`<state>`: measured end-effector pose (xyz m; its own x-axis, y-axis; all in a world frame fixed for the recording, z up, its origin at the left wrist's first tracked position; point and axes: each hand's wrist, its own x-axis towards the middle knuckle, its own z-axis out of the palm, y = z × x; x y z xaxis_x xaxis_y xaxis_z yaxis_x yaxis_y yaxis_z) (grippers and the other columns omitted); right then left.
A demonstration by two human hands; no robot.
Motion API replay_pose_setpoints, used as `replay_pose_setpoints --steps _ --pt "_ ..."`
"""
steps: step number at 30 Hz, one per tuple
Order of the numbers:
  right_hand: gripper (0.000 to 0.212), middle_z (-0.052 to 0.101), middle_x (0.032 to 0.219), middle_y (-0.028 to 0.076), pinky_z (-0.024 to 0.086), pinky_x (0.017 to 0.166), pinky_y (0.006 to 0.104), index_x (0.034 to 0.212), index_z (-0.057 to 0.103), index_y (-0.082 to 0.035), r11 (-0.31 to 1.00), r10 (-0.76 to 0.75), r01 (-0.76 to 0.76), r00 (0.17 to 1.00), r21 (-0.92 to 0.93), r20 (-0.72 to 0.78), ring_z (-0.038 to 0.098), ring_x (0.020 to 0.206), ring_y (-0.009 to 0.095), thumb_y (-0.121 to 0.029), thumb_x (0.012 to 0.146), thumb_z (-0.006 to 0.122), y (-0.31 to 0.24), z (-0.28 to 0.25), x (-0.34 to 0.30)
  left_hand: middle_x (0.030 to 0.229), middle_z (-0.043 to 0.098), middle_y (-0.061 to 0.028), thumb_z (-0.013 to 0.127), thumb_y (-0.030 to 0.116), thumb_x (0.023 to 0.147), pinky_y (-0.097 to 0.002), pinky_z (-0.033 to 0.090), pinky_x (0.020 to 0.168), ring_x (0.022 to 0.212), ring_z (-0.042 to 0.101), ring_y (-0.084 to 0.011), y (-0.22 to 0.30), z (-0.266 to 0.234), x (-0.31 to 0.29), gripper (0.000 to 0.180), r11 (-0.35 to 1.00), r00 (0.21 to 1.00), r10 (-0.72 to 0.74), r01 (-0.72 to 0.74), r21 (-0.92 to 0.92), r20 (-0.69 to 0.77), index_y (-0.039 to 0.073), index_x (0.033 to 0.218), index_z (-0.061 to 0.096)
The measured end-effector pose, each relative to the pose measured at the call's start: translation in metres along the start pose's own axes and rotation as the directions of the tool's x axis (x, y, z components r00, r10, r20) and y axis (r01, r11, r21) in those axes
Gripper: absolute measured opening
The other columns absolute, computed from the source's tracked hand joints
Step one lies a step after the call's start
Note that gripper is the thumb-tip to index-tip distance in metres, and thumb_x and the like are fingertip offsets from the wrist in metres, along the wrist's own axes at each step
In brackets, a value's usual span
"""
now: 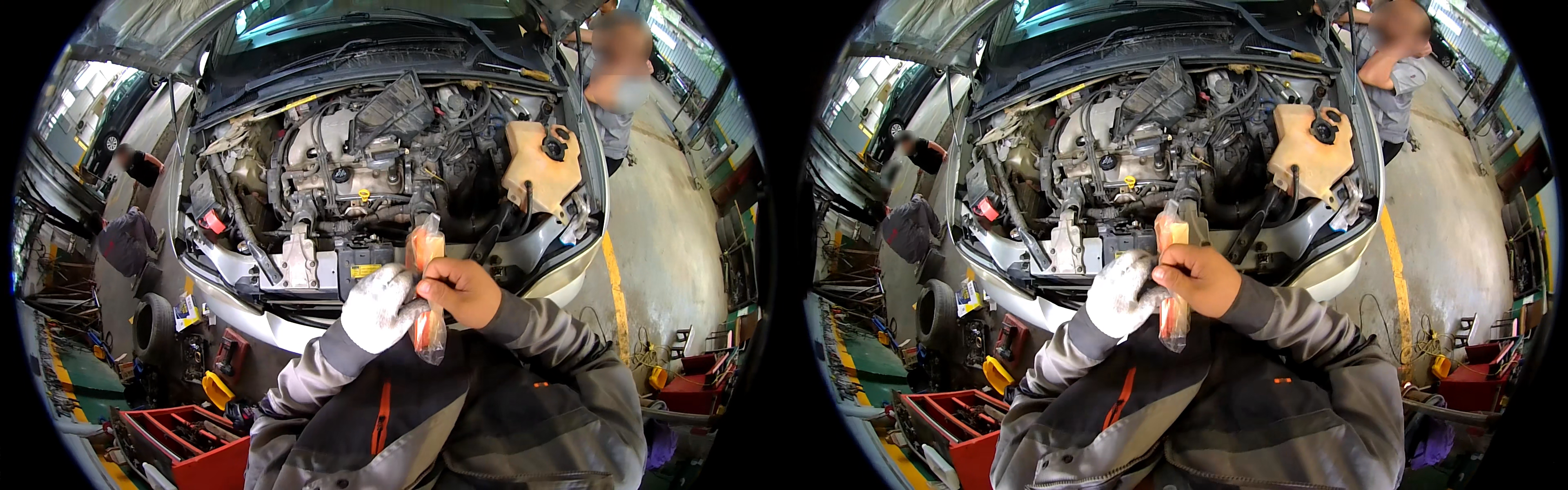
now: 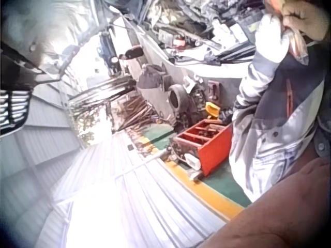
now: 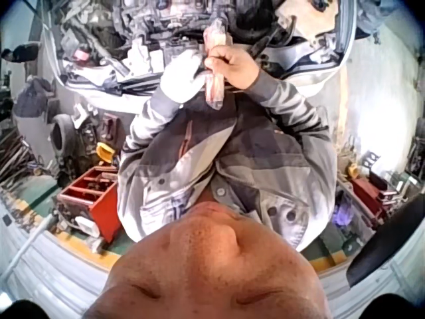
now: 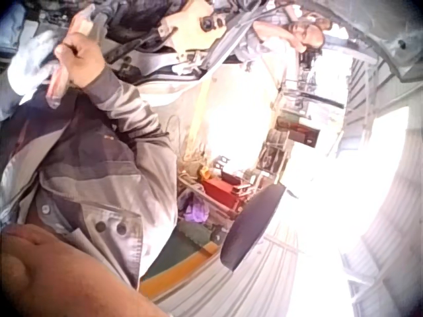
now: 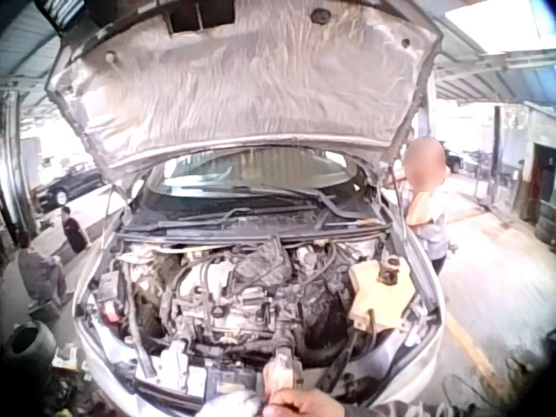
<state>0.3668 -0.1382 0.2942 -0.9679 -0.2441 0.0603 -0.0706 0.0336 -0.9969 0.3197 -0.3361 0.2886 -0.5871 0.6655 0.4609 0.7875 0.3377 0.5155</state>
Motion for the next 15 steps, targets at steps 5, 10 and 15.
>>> replay_pose_setpoints --steps 5,10,15 --pt "0.018 0.060 0.075 0.009 0.045 0.061 0.0315 0.091 0.063 0.000 0.975 -0.061 0.061 0.998 -0.211 0.008 0.053 0.066 0.013 -0.018 0.096 0.063 0.000 0.001 0.005 0.088 0.061 -0.0175 0.073 0.013 0.072 -0.0445 0.051 0.065 0.075 0.061 -0.0382 -0.013 0.020 0.000 0.027 0.988 0.983 0.152 -0.153 -0.006 -0.099 0.002 0.093 0.062" --pt "0.020 0.063 0.079 0.011 0.048 0.069 0.0315 0.096 0.062 0.000 0.985 -0.090 0.099 0.994 -0.145 0.064 0.058 0.071 0.017 -0.020 0.097 0.062 -0.002 -0.006 0.011 0.073 0.057 -0.0139 0.071 0.012 0.064 -0.0449 0.046 0.057 0.064 0.056 -0.0374 -0.028 0.023 0.014 0.019 0.977 0.965 0.199 -0.210 -0.045 -0.169 0.005 0.079 0.061" --pt "0.022 0.063 0.100 0.010 0.051 0.082 0.0344 0.108 0.062 -0.001 0.780 -0.387 0.352 0.921 -0.517 0.043 0.062 0.093 0.027 -0.016 0.092 0.064 0.002 -0.019 0.011 0.069 0.055 -0.0138 0.065 0.009 0.064 -0.0430 0.044 0.052 0.057 0.053 -0.0343 -0.040 0.010 0.033 0.011 0.942 0.970 0.165 -0.209 -0.264 -0.180 0.005 0.072 0.059"
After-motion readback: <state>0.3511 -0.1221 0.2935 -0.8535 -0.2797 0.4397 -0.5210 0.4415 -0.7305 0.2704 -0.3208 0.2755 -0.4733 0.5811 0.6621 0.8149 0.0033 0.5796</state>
